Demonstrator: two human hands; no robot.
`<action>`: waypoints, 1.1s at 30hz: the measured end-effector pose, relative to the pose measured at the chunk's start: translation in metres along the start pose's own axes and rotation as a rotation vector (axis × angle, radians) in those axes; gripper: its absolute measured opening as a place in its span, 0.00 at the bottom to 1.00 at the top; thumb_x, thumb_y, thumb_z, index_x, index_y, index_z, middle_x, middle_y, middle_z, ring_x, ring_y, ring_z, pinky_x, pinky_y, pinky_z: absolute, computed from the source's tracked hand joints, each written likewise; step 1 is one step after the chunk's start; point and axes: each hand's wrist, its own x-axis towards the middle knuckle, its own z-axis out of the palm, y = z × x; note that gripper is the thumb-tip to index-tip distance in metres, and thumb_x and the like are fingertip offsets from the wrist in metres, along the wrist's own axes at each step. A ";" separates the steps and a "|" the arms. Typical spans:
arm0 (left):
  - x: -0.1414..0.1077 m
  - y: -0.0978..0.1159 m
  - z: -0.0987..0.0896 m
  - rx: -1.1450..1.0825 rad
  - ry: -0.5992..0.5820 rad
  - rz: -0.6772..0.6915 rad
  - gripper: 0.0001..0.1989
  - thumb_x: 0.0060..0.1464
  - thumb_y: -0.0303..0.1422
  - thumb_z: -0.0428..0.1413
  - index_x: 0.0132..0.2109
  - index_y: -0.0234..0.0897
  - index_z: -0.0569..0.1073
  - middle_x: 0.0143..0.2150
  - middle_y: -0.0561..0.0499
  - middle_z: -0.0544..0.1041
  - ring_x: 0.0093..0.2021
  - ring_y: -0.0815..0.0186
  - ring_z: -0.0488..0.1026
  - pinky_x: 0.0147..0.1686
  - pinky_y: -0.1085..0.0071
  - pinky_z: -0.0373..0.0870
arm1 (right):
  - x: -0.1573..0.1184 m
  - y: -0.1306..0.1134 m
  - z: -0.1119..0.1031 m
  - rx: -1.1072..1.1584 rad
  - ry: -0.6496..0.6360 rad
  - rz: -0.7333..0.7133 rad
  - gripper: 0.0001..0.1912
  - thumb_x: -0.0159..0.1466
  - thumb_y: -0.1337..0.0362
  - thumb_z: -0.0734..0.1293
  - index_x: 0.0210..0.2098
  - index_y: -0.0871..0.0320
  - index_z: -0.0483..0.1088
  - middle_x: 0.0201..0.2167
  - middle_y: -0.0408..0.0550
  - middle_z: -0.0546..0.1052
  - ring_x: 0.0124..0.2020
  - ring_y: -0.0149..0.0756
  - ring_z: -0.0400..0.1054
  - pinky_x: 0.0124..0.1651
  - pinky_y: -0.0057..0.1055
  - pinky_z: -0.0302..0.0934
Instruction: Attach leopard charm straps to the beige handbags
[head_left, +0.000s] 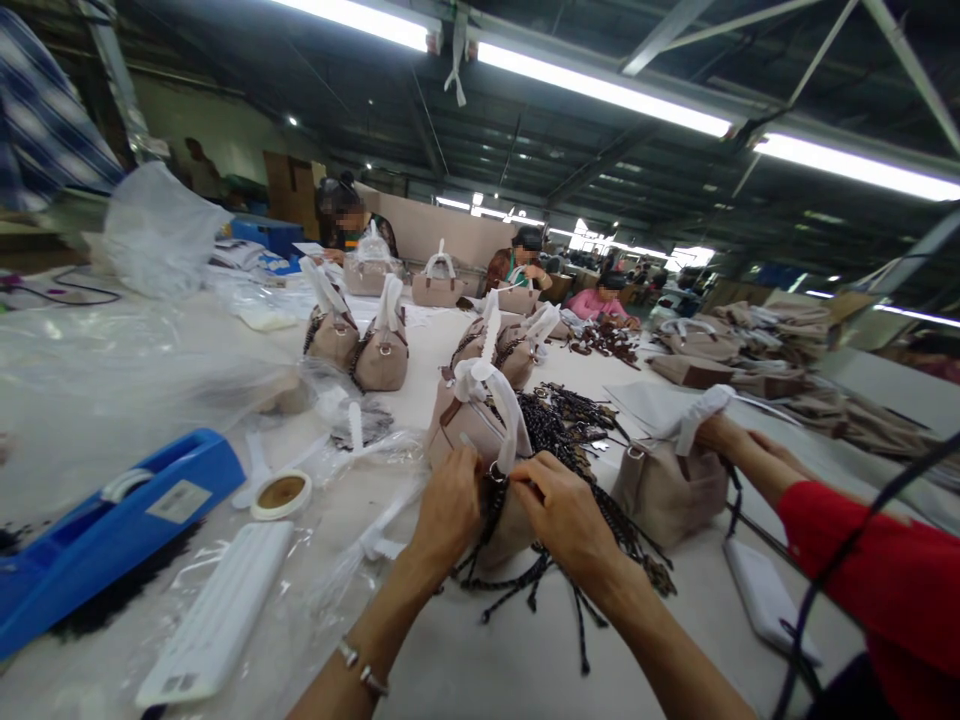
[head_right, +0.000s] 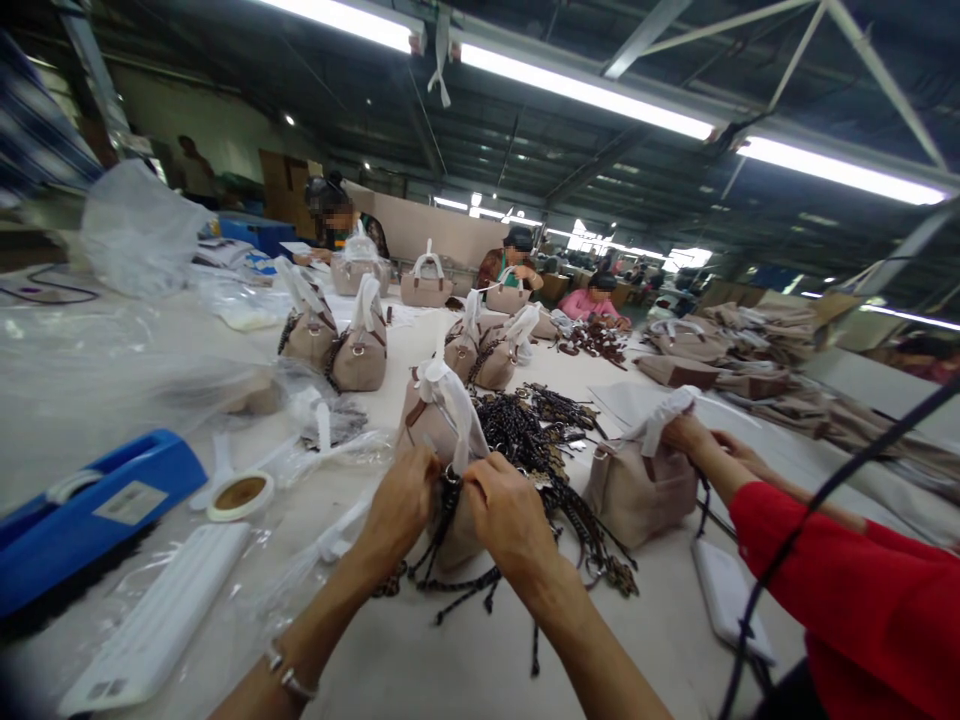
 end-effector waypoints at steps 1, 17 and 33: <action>0.001 -0.001 -0.002 -0.038 -0.048 -0.011 0.08 0.58 0.33 0.46 0.32 0.39 0.66 0.31 0.50 0.69 0.36 0.60 0.67 0.41 0.64 0.63 | 0.001 -0.001 0.000 -0.009 -0.005 -0.006 0.09 0.64 0.73 0.62 0.33 0.57 0.73 0.32 0.45 0.72 0.35 0.35 0.68 0.42 0.31 0.61; 0.004 -0.001 -0.015 -0.902 -0.091 -0.278 0.11 0.53 0.39 0.56 0.33 0.39 0.63 0.24 0.58 0.68 0.30 0.68 0.70 0.39 0.69 0.66 | 0.007 -0.002 0.000 0.145 0.111 0.116 0.08 0.62 0.66 0.62 0.37 0.57 0.72 0.33 0.46 0.76 0.33 0.34 0.70 0.38 0.30 0.63; 0.010 0.004 -0.011 0.065 -0.215 -0.010 0.09 0.51 0.24 0.48 0.34 0.38 0.71 0.31 0.49 0.77 0.34 0.61 0.73 0.36 0.67 0.64 | 0.005 -0.002 0.008 0.117 0.126 0.082 0.06 0.58 0.71 0.65 0.28 0.57 0.72 0.28 0.43 0.71 0.28 0.32 0.66 0.34 0.29 0.60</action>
